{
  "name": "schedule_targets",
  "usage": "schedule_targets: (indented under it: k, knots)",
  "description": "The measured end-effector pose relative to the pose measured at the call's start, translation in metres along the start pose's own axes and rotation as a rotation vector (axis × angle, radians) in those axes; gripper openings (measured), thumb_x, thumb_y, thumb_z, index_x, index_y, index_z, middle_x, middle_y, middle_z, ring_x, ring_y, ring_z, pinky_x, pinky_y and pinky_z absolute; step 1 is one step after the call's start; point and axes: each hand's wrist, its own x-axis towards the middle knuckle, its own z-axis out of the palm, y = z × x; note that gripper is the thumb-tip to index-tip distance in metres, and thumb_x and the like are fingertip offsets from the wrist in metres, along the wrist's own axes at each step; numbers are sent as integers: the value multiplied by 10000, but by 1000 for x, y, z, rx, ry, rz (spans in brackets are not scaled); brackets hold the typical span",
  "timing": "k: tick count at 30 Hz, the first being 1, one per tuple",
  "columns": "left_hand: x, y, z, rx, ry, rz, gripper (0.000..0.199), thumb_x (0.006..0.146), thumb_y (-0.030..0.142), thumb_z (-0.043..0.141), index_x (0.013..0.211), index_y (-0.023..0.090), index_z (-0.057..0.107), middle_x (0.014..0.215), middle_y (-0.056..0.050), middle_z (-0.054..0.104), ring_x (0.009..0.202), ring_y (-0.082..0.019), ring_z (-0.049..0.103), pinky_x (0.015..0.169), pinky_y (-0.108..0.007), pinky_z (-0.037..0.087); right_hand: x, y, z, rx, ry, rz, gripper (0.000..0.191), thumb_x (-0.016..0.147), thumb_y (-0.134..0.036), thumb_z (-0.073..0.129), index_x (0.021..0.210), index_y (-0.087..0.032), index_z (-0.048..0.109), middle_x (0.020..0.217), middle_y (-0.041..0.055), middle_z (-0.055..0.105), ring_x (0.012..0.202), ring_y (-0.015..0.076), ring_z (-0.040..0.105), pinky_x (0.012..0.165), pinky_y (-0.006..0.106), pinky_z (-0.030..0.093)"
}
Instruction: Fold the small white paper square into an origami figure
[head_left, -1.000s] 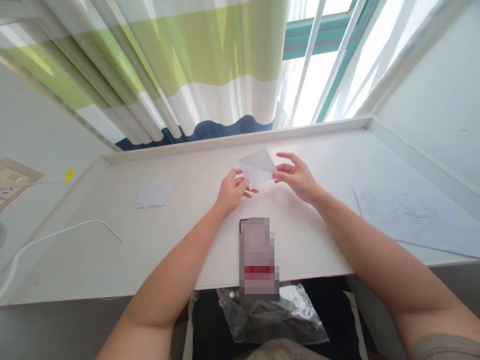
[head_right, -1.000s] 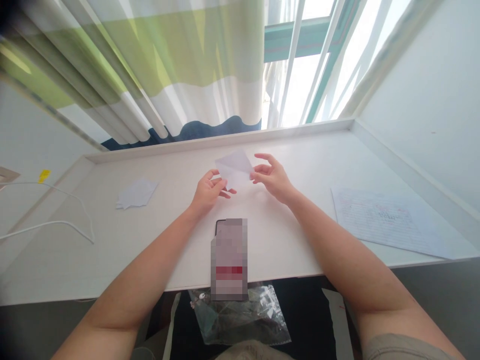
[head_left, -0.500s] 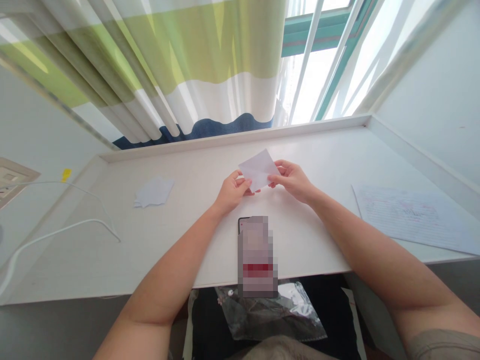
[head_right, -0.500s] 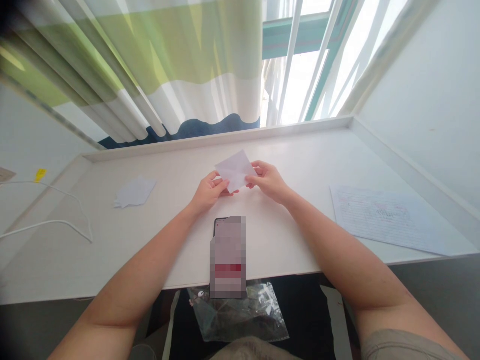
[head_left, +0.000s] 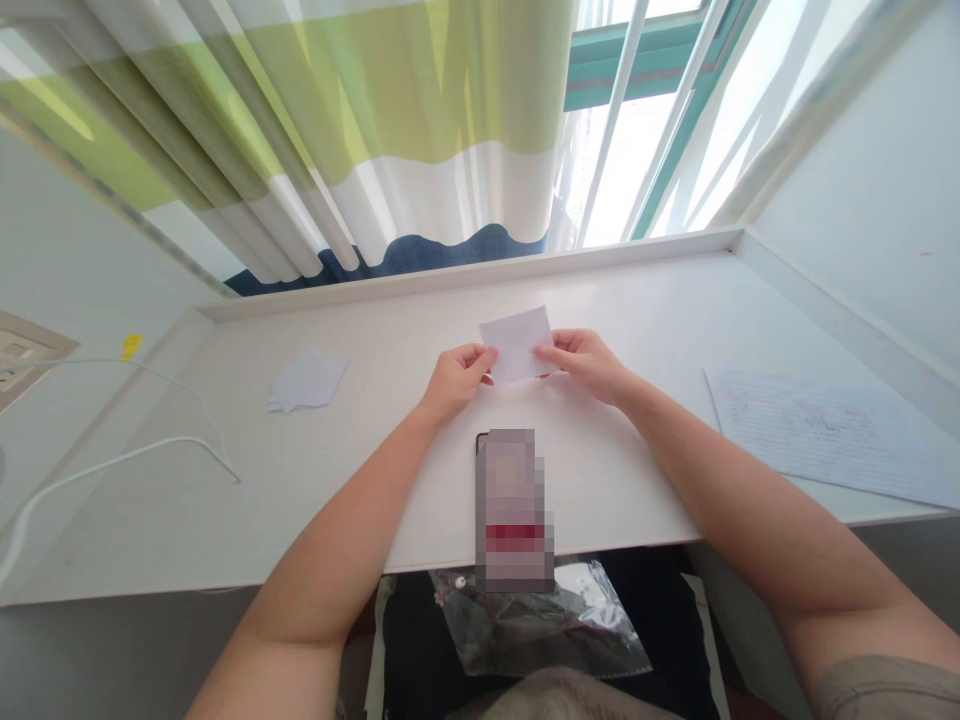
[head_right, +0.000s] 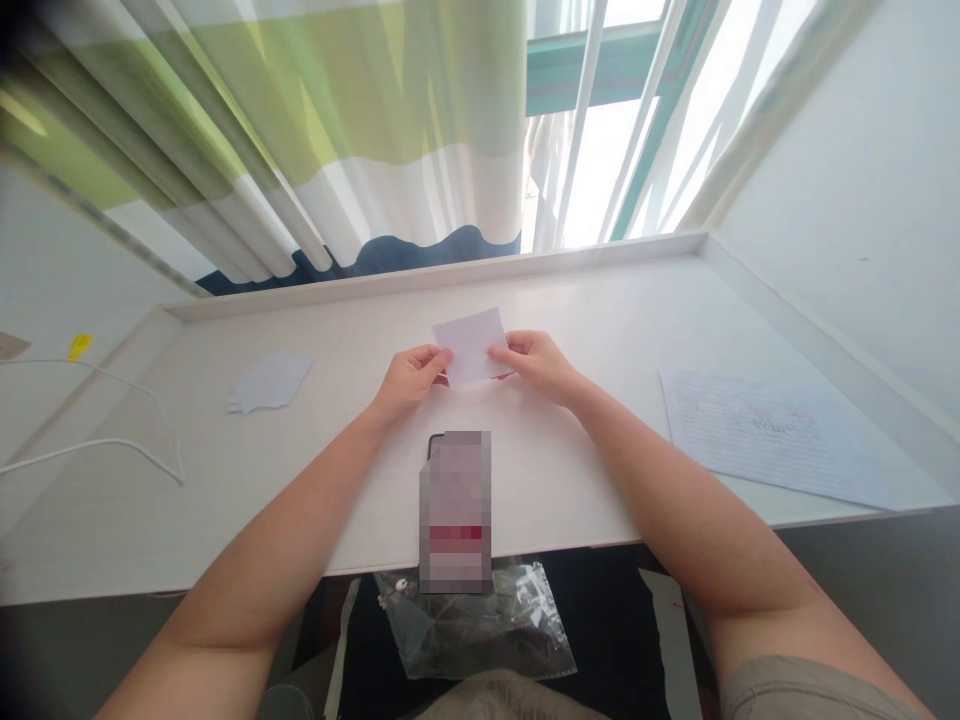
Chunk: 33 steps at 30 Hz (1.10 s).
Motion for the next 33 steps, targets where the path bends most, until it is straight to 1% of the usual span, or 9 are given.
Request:
schedule_targets:
  k: [3,6,11,15,20,24,27,30,33]
  knots:
    - [0,2,-1,26,-28,24,528,775,684,899,818,177,758,784,-27,738,704,-132,614,687,-282,564,1,1,-2,-11,23,-30,433,750,-599,934,897,-204,835,951,73,835,820,201,745,737,336,633]
    - [0,4,-3,44,-38,28,511,761,663,915,809,178,759,795,-33,750,705,-135,617,689,-286,557,3,2,-4,-21,31,-50,326,751,-472,920,917,-209,822,956,67,833,827,203,739,718,331,601]
    - [1,6,-8,81,-58,20,489,732,636,932,803,176,781,806,-50,764,703,-150,624,677,-299,539,4,2,-4,-21,4,-1,208,718,-288,870,877,-208,763,918,54,809,828,202,723,715,331,563]
    - [3,3,-11,74,-32,4,487,706,607,958,753,179,730,756,-34,745,657,-133,598,640,-282,511,5,3,-4,-21,1,3,202,726,-285,855,852,-213,715,879,49,789,792,193,698,694,331,533]
    - [5,-1,-14,60,-51,51,401,740,528,942,898,182,815,776,-32,773,671,-126,612,673,-272,518,8,9,-6,-135,9,-42,201,764,-348,821,818,-222,674,794,28,744,691,164,624,617,307,461]
    - [6,-2,-16,111,-31,42,229,779,370,853,917,187,860,797,-41,784,698,-141,628,675,-276,510,10,12,-10,-336,51,-135,167,760,-342,784,860,-217,736,805,22,732,670,162,597,588,301,411]
    - [4,-2,-17,154,-25,34,190,788,278,760,916,194,872,767,-30,764,695,-145,621,683,-282,497,10,11,-12,-358,32,-139,110,788,-316,735,858,-234,754,814,25,737,661,164,569,588,313,390]
    - [2,2,-17,174,-41,29,228,792,237,697,932,196,872,752,-21,749,709,-156,637,738,-306,519,8,6,-12,-303,-2,-97,92,825,-309,698,841,-248,765,806,29,731,683,177,560,628,334,434]
    - [-1,7,-16,169,-66,39,245,812,253,660,935,195,865,783,-25,759,758,-172,664,801,-330,549,4,-3,-10,-201,-15,-58,197,889,-377,668,795,-231,761,854,65,753,755,196,606,699,353,499]
